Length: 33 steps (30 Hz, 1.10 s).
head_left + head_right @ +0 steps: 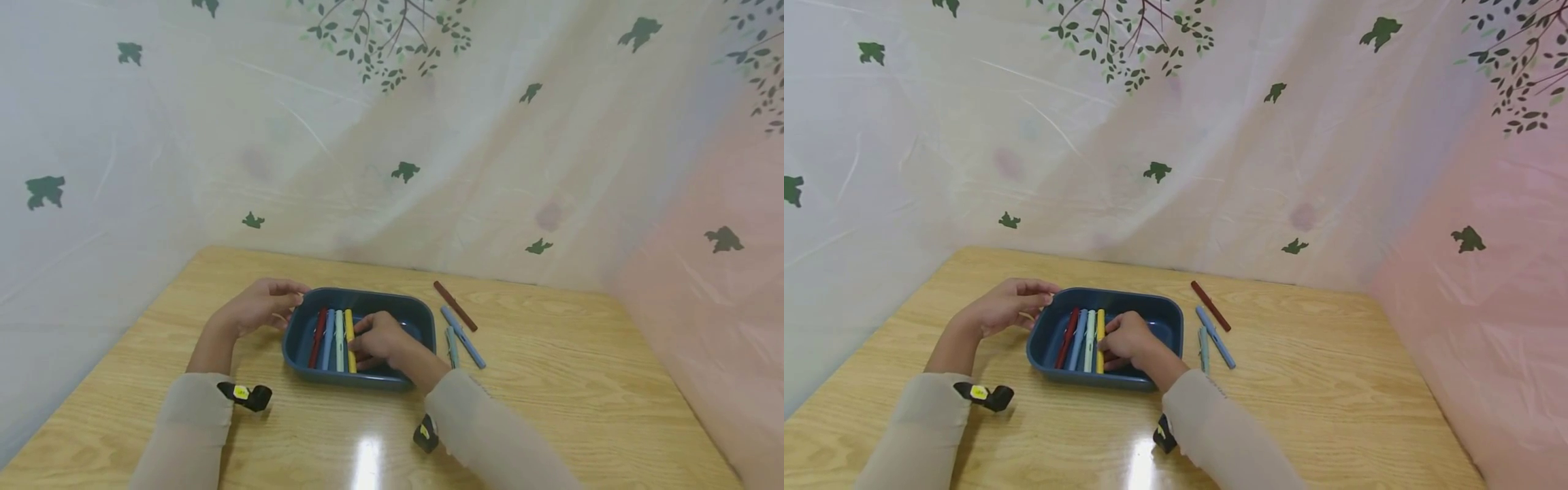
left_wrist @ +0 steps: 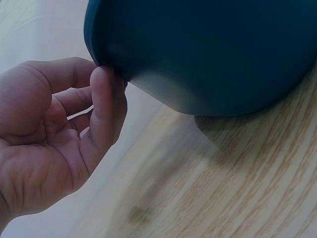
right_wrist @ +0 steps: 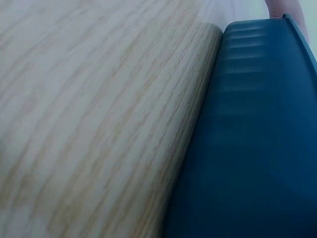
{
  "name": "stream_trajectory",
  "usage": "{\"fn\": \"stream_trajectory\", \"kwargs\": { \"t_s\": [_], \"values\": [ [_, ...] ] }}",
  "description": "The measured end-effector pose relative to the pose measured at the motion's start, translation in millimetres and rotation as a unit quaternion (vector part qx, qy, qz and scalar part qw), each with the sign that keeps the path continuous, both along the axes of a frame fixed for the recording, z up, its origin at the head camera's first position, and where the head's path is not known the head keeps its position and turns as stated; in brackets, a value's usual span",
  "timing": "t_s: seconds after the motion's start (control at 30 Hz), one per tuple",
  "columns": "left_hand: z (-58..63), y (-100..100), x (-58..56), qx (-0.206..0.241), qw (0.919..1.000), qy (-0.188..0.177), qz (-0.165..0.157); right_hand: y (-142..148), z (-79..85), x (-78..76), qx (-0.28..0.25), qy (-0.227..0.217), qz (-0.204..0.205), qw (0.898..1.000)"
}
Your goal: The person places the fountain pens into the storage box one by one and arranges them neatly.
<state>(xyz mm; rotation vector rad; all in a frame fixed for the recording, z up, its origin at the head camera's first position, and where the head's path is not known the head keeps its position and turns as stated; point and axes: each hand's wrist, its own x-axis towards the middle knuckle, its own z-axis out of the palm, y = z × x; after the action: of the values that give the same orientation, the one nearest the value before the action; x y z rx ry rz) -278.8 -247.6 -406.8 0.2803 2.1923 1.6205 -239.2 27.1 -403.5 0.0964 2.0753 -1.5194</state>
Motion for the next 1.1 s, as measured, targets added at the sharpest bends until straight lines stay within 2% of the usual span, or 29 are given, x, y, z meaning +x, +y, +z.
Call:
{"fn": "stream_trajectory", "kwargs": {
  "t_s": [0.37, 1.1],
  "values": [
    [-0.1, -0.3, 0.8, 0.005, 1.0, -0.004, 0.0, -5.4, -0.7, 3.6, -0.018, 0.004, -0.02, 1.0],
    [1.3, 1.7, 2.5, 0.002, 1.0, 0.005, 0.0, -3.2, 3.8, 3.8, -0.008, -0.003, -0.038, 0.999]
  ]
}}
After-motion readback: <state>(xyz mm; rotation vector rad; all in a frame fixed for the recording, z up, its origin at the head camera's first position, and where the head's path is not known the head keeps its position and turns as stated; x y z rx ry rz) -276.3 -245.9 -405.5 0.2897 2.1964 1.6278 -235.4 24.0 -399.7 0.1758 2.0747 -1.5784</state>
